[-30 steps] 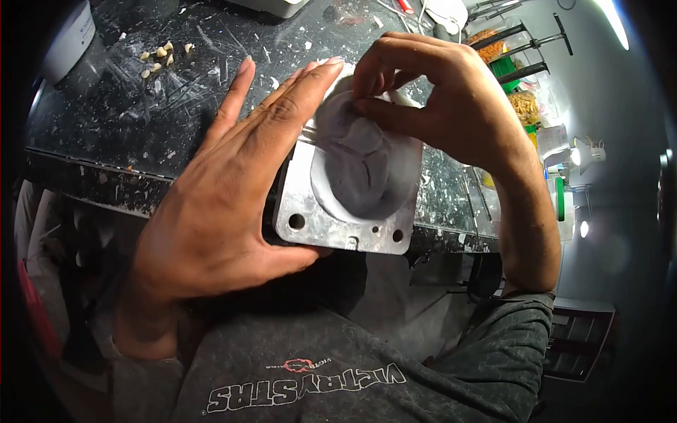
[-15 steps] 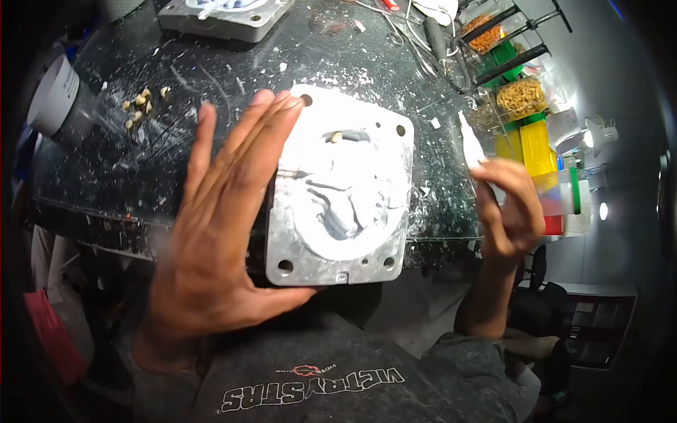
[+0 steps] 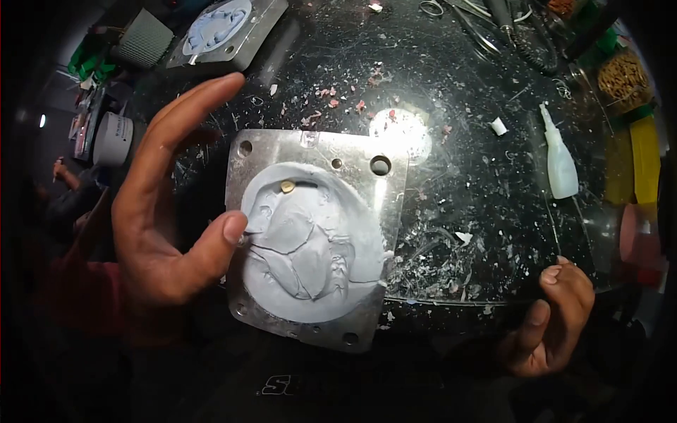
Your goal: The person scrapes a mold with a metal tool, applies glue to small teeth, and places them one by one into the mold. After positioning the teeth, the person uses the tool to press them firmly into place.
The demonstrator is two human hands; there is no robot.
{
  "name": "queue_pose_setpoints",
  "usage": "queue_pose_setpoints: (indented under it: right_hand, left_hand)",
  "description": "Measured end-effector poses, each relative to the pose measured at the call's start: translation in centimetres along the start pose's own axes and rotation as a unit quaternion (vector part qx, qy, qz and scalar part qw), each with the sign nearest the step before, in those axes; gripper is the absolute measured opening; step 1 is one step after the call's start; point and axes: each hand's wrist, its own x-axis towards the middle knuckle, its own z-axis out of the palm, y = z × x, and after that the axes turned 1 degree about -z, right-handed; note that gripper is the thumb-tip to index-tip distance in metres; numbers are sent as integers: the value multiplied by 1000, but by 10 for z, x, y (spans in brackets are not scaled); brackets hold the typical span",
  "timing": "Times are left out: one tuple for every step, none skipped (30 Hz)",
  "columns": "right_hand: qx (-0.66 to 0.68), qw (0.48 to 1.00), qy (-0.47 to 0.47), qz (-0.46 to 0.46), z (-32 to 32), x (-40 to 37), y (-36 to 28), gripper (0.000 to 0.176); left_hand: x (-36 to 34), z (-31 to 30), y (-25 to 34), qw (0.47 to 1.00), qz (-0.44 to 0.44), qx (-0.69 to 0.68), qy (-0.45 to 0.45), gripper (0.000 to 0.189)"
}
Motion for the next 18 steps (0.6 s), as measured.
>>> queue_pose_setpoints:
  right_hand:
    - [8,999,-33,20,-5,3,-1,23]
    - [15,997,-66,39,-8,6,0,23]
    - [39,997,-53,49,-5,6,-1,36]
    - [46,998,-32,32,2,5,4,40]
    - [56,996,-68,25,-1,8,6,41]
    - [66,992,-104,15,-7,12,7,43]
    - [75,992,-104,17,-12,15,6,43]
    - [33,987,-155,32,-18,16,3,44]
    - [-11,978,-205,48,-22,17,2,45]
    - [-5,978,-204,50,-25,17,5,45]
    - [2,975,-217,39,-27,17,9,45]
    - [7,973,-230,27,-28,16,11,45]
    - [7,975,-221,25,-27,14,12,43]
    - [9,975,-221,25,-26,15,10,43]
    - [16,974,-224,31,-26,16,8,42]
    - [22,973,-227,37,-26,18,7,41]
    - [23,973,-227,36,-23,19,8,41]
    - [71,980,-182,27,-19,20,12,36]
  left_hand:
    - [9,-1,2,999,-15,-20,-44,79]
    - [19,-1,4,995,-30,-40,-88,77]
    - [25,-1,3,995,-37,-29,-92,77]
    - [30,0,1,990,-46,-52,-121,72]
    - [33,1,0,984,-54,-76,-151,68]
    - [36,1,1,984,-61,-68,-151,68]
    - [38,2,2,983,-78,-76,-148,63]
    - [40,3,3,981,-94,-85,-146,58]
    - [41,5,4,982,-99,-90,-135,55]
    - [42,5,4,982,-102,-85,-137,55]
    - [43,4,3,984,-85,-65,-144,55]
    - [44,3,3,985,-68,-46,-151,55]
    - [44,4,3,985,-70,-44,-153,55]
    - [44,5,4,986,-65,-38,-146,56]
    - [44,5,4,988,-60,-33,-140,57]
    - [44,6,5,988,-61,-32,-140,57]
    - [44,7,6,988,-63,-37,-134,56]
    - [44,8,6,989,-66,-42,-127,56]
